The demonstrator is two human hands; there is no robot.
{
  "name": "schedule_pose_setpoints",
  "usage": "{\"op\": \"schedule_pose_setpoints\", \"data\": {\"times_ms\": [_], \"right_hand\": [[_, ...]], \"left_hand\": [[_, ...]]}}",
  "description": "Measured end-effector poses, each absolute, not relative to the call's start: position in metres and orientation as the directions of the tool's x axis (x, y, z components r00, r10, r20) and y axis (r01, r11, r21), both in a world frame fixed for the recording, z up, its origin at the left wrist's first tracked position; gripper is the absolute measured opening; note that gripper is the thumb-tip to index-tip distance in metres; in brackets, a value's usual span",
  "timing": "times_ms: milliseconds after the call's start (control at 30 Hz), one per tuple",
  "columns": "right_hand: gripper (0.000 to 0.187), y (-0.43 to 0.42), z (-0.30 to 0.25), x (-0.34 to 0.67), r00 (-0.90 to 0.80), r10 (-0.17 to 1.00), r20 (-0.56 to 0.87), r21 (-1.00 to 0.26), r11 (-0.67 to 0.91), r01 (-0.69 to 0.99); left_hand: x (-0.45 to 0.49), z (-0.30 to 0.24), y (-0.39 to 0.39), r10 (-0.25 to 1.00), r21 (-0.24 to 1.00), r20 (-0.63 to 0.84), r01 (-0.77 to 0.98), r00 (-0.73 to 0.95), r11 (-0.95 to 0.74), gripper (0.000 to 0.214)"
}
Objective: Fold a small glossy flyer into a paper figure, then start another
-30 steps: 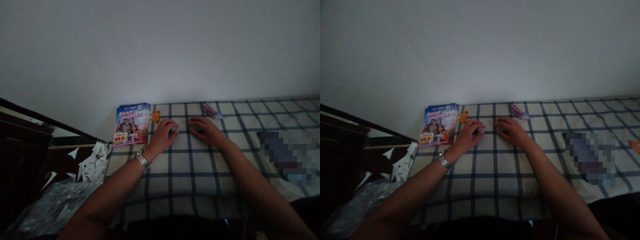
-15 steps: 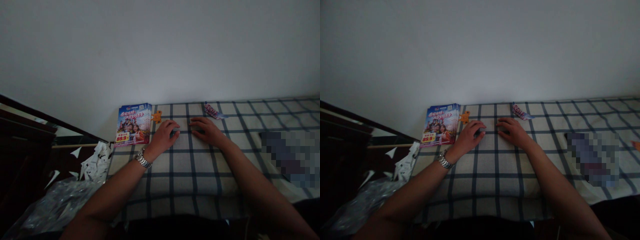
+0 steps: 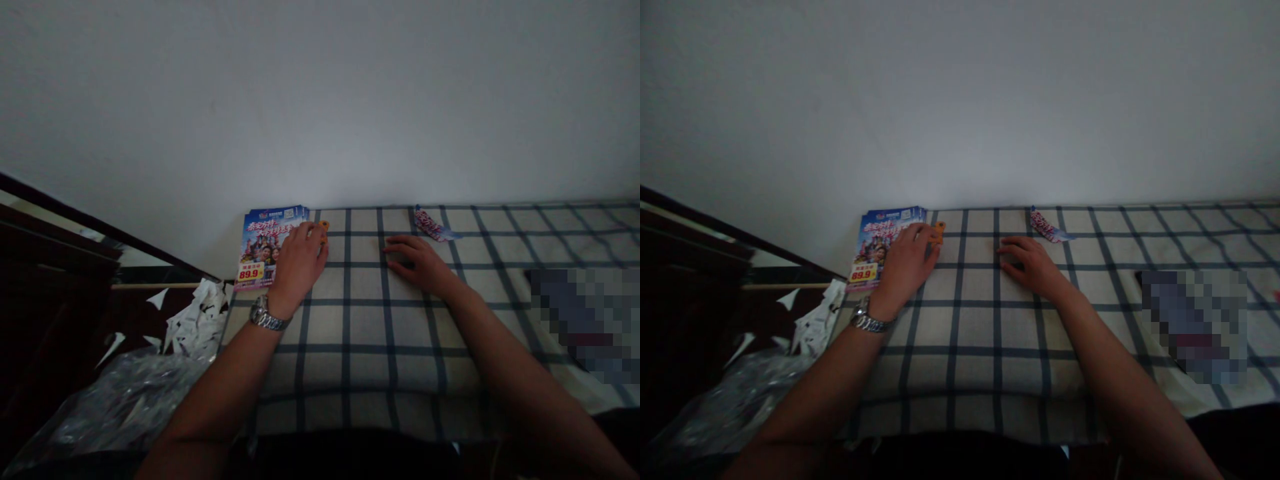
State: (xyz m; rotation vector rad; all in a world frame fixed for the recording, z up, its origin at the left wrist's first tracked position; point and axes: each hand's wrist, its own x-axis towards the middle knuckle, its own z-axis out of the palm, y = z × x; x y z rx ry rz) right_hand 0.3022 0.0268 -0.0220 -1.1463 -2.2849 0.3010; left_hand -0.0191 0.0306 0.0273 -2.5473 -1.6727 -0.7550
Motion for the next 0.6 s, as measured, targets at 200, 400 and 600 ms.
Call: {"op": "schedule_pose_setpoints", "data": {"times_ms": [200, 400, 600], "right_hand": [[0.029, 0.025, -0.019, 0.301, -0.475, 0.788, 0.392, -0.423, 0.613, 0.668], [0.030, 0.026, -0.020, 0.302, -0.474, 0.792, 0.384, -0.431, 0.608, 0.666], [0.029, 0.026, -0.020, 0.303, -0.470, 0.796, 0.380, -0.438, 0.603, 0.667]], "left_hand": [[-0.041, 0.028, 0.039, 0.894, 0.205, 0.394, 0.929, 0.211, -0.310, 0.021], [-0.049, 0.018, 0.045, 0.923, 0.126, 0.366, 0.976, 0.122, -0.179, 0.022], [-0.048, 0.017, 0.044, 0.926, 0.099, 0.353, 0.979, 0.133, -0.179, 0.023]]}}
